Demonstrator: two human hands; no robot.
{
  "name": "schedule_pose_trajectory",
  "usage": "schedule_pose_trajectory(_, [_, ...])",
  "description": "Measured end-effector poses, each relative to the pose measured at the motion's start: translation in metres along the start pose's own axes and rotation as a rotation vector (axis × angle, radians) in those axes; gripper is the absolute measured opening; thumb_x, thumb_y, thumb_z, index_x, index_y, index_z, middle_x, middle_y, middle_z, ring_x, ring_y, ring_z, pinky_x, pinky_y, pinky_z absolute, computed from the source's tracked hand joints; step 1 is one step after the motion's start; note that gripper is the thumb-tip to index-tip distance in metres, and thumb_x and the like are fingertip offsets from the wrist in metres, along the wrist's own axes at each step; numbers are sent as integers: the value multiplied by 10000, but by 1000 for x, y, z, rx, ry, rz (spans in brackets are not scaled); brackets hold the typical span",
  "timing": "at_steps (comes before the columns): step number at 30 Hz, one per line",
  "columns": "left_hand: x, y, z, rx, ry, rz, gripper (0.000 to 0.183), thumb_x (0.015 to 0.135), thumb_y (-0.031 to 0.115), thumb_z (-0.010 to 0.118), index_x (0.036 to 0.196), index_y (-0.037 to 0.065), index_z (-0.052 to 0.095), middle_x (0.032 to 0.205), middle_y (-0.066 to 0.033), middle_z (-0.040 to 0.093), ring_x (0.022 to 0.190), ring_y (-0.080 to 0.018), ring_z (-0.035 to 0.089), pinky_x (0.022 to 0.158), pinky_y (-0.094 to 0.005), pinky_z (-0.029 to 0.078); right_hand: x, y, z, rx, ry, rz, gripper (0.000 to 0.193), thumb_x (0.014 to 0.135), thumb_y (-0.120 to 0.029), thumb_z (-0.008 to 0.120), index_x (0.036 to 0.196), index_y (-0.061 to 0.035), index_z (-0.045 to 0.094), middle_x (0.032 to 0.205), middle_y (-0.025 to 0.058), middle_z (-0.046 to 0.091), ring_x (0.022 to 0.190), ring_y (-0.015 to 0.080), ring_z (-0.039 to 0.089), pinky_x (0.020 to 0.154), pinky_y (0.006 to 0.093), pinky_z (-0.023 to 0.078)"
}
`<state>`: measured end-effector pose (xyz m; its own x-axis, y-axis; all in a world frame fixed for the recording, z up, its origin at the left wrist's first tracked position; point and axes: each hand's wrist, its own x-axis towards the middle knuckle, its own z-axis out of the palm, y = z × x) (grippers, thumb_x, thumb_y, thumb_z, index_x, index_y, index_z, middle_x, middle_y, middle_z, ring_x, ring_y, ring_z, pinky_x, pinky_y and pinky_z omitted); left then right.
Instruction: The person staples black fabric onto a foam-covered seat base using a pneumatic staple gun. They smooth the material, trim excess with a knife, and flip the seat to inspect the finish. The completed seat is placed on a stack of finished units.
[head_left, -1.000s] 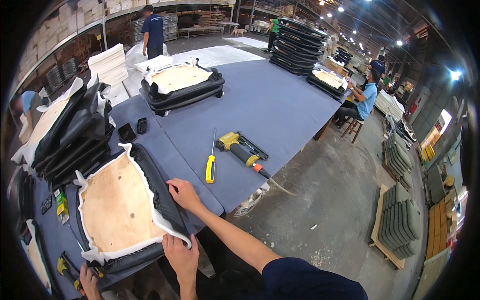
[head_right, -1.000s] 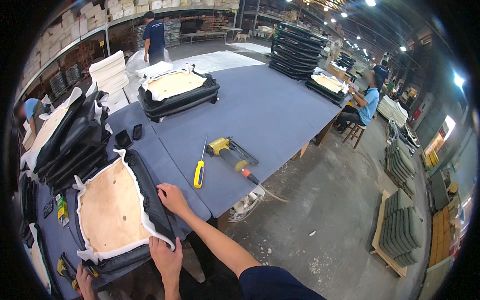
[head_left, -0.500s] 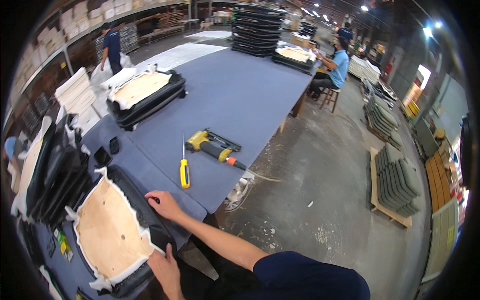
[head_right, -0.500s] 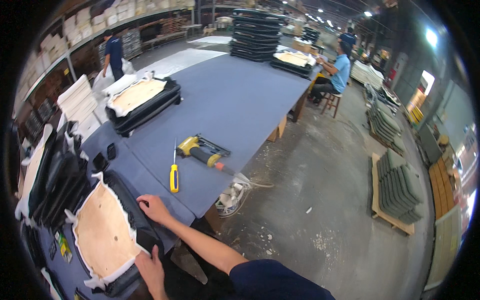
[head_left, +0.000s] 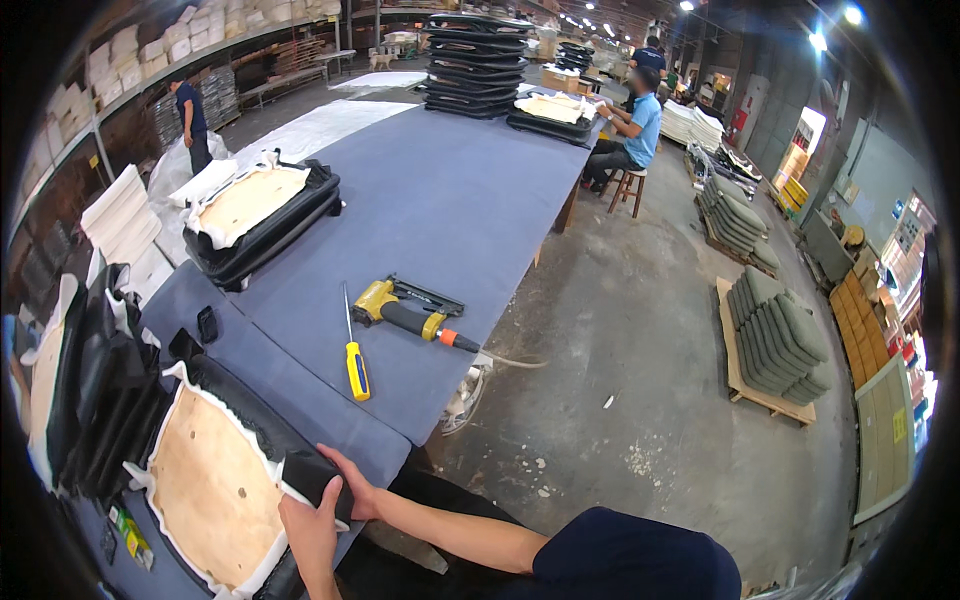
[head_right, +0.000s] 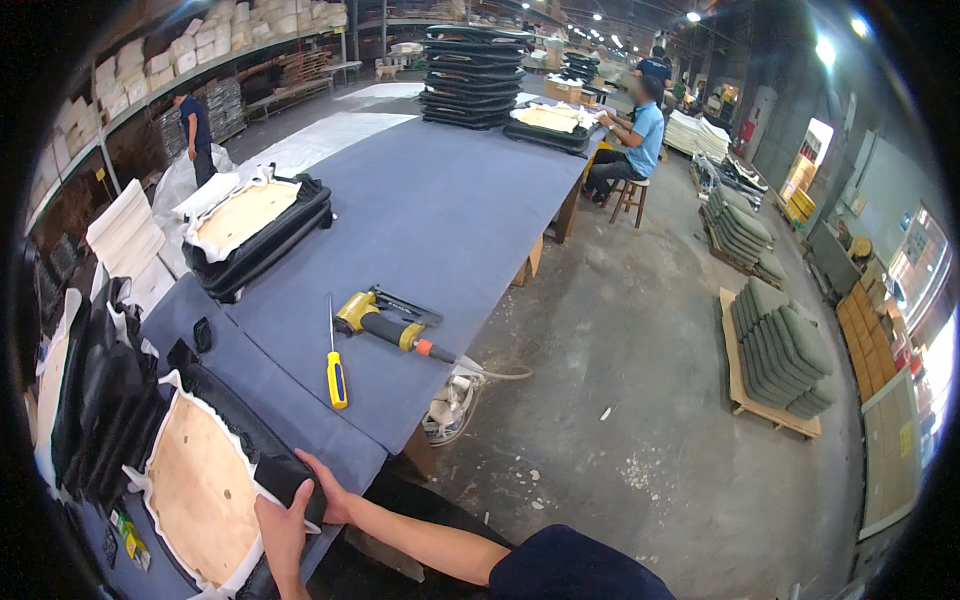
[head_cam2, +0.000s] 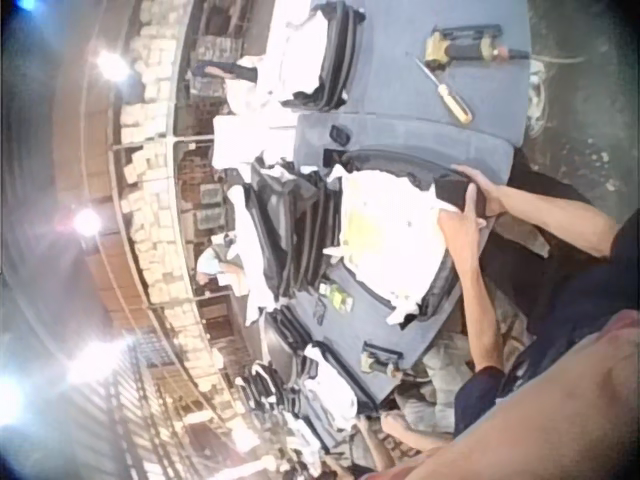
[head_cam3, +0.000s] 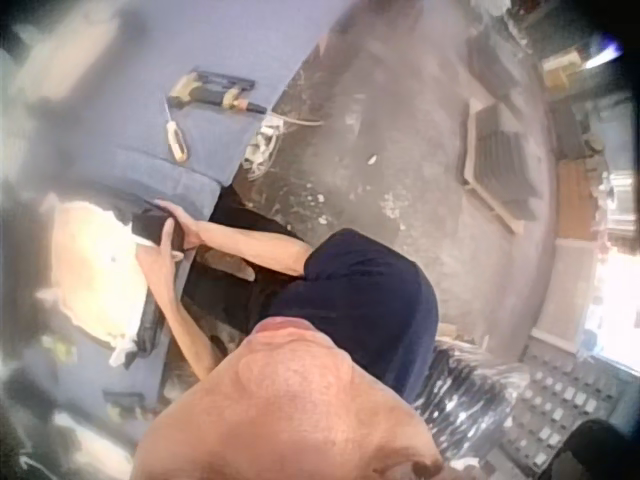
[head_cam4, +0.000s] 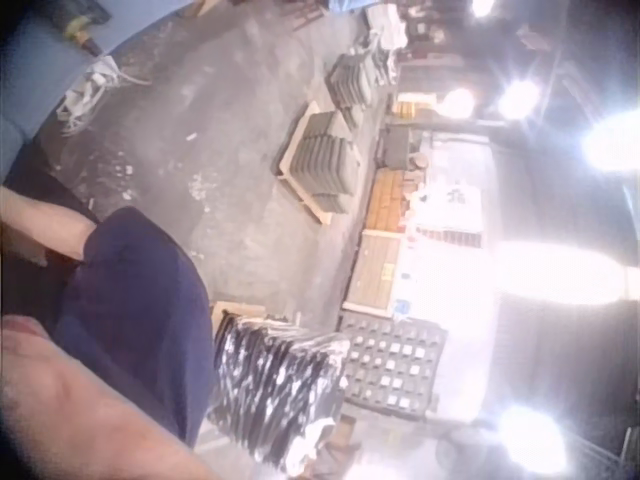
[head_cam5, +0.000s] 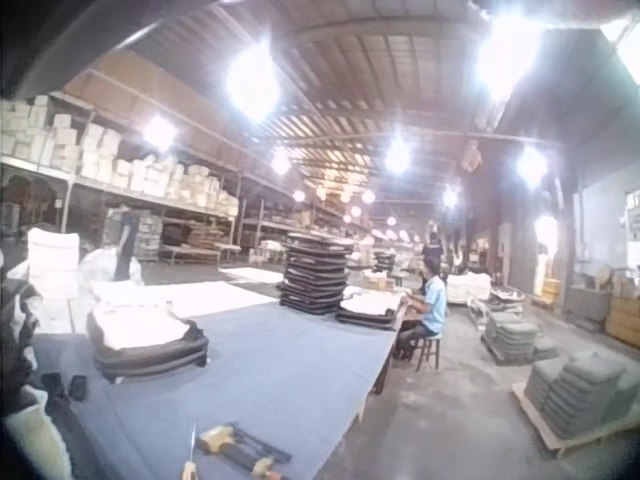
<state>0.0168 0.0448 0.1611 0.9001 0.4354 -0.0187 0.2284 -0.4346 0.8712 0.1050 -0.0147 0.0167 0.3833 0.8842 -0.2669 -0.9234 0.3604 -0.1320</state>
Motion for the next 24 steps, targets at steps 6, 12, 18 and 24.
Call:
schedule_pose_trajectory(6, [19,-15,-18,262,-131,262,306,929,248,772,1083,-13,727,968,-252,720,816,-486,666,747,-515,538,-7,-3,8,-25,91,-10,613,931,-698,614,1221,-169,723,1188,43,721,1100,227,649,1015,420,507])
schedule_pose_trajectory(12, [24,-61,-16,-118,-75,384,325,941,246,799,1076,-24,679,1030,-180,729,934,-334,717,832,-438,559,-11,5,20,-99,141,-94,583,938,-673,609,1184,-158,726,1116,48,737,998,230,687,945,404,544])
schedule_pose_trajectory(18, [27,-76,-12,-303,-44,96,547,974,330,790,1204,-111,563,1204,-224,650,1093,-256,654,916,-378,537,-7,5,9,-101,172,-167,606,942,-674,596,1182,-131,714,1056,70,731,949,228,693,908,406,561])
schedule_pose_trajectory(24, [25,-64,-17,-369,47,267,351,988,272,773,1043,-66,695,971,-123,721,872,-204,673,797,-365,539,-21,13,30,-400,333,-315,646,1008,-677,521,1165,-72,684,1020,79,714,915,219,695,829,396,583])
